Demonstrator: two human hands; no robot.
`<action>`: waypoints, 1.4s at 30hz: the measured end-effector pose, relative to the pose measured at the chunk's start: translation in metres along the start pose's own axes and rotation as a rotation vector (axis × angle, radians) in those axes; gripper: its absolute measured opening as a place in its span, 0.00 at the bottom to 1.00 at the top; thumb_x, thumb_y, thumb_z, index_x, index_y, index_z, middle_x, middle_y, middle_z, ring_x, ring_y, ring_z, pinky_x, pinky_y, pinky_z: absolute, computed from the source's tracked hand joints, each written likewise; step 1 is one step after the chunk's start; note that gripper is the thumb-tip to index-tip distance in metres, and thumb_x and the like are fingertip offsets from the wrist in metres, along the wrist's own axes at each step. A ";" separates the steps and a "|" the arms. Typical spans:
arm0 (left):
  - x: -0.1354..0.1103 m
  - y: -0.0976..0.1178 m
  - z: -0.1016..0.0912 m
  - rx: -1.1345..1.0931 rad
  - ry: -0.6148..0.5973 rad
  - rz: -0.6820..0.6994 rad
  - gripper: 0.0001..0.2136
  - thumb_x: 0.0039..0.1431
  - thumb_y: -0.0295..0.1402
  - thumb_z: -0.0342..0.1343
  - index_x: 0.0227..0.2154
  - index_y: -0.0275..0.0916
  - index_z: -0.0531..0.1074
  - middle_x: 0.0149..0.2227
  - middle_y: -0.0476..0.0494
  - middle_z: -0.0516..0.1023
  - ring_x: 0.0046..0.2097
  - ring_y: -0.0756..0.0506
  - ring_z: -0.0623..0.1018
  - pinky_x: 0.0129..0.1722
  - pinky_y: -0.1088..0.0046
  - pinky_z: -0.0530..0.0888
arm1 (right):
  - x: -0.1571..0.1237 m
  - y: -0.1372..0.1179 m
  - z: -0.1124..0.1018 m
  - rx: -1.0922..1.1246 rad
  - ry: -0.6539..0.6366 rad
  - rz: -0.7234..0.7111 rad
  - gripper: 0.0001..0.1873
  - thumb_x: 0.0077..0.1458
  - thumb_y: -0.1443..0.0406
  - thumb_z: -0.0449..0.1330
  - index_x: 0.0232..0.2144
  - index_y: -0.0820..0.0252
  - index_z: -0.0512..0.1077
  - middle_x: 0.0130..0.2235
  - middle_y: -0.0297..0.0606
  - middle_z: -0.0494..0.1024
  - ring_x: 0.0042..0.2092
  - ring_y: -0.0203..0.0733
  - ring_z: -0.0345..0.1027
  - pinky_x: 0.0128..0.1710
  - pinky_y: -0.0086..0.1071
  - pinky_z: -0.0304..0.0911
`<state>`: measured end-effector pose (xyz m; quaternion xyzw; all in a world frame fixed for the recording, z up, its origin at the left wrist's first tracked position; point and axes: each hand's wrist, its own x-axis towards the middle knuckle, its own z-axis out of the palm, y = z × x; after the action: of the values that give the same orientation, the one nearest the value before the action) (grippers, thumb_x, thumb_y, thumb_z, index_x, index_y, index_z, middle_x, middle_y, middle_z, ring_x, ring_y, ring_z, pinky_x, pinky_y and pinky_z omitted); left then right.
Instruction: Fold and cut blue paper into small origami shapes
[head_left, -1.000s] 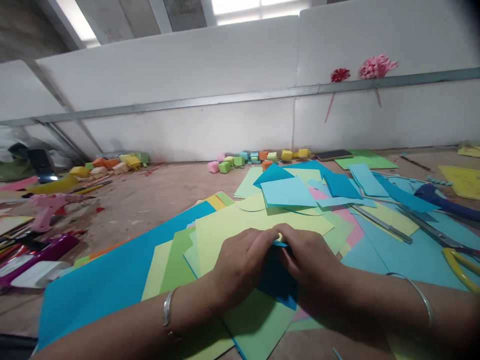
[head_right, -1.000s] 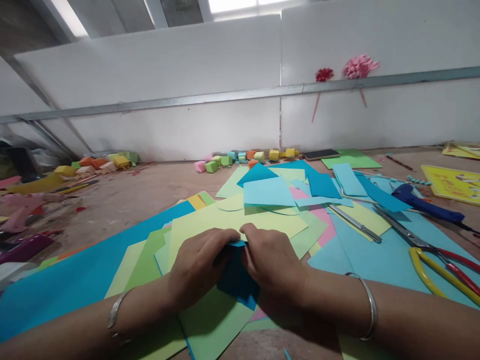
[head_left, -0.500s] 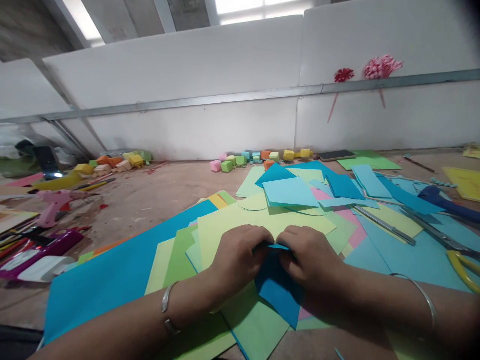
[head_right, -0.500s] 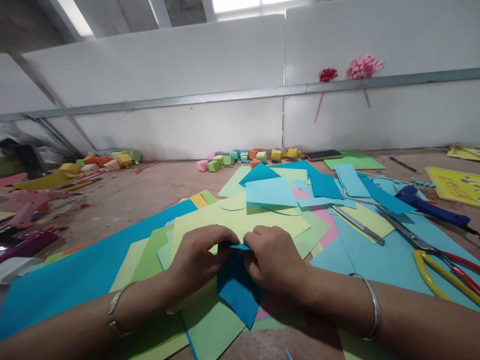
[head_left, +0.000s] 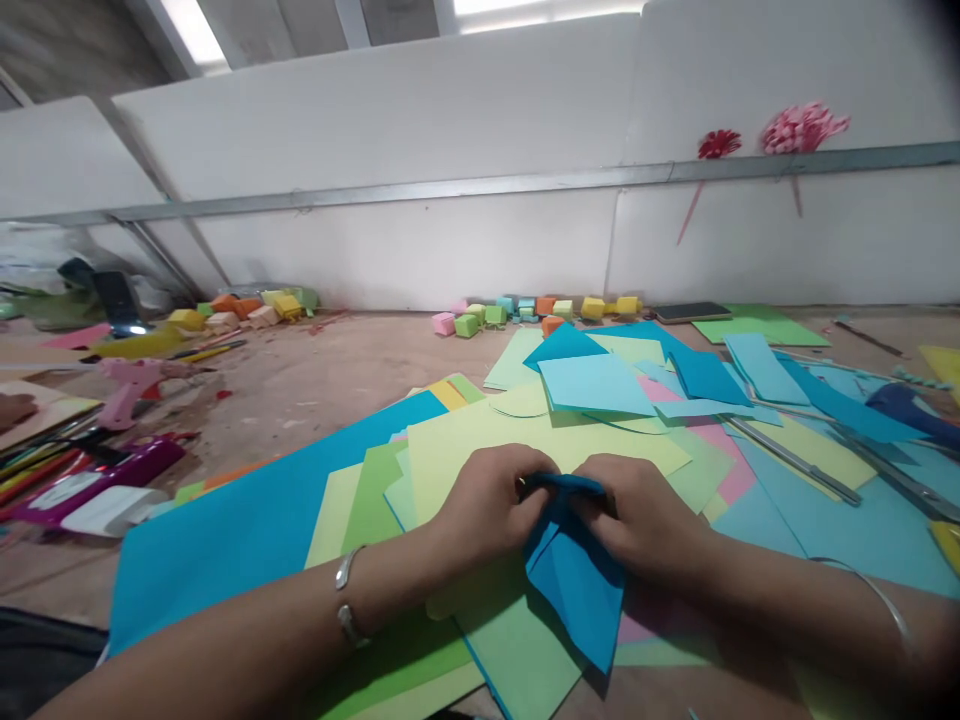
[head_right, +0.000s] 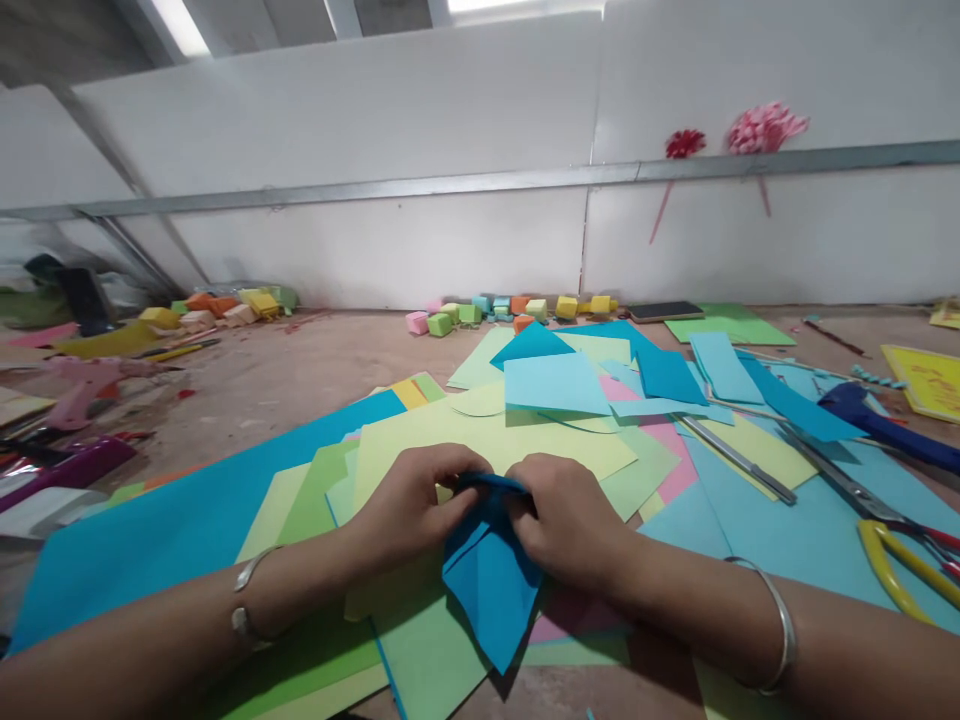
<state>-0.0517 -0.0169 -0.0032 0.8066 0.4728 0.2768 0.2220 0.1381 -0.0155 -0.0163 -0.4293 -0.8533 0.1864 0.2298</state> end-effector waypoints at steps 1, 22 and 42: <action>0.000 0.000 0.001 -0.003 -0.001 -0.005 0.08 0.49 0.26 0.53 0.30 0.37 0.77 0.31 0.46 0.80 0.33 0.46 0.75 0.33 0.71 0.70 | 0.000 0.000 0.000 -0.005 -0.002 -0.002 0.08 0.54 0.69 0.54 0.24 0.61 0.67 0.27 0.37 0.72 0.28 0.36 0.61 0.29 0.29 0.49; -0.001 0.001 0.007 -0.165 0.080 -0.035 0.09 0.50 0.28 0.55 0.35 0.39 0.74 0.35 0.46 0.79 0.37 0.45 0.76 0.39 0.68 0.72 | 0.002 0.000 -0.002 0.064 0.135 -0.053 0.13 0.54 0.66 0.53 0.18 0.59 0.62 0.21 0.32 0.67 0.24 0.33 0.57 0.25 0.28 0.47; 0.000 -0.005 0.012 -0.324 0.059 -0.079 0.05 0.50 0.27 0.53 0.31 0.38 0.71 0.33 0.46 0.73 0.36 0.47 0.73 0.32 0.74 0.73 | 0.007 0.008 -0.002 0.000 0.194 0.005 0.14 0.55 0.65 0.53 0.19 0.57 0.56 0.20 0.31 0.65 0.23 0.34 0.54 0.25 0.29 0.47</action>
<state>-0.0472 -0.0154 -0.0149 0.7324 0.4598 0.3639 0.3461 0.1409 -0.0051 -0.0178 -0.4475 -0.8260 0.1443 0.3109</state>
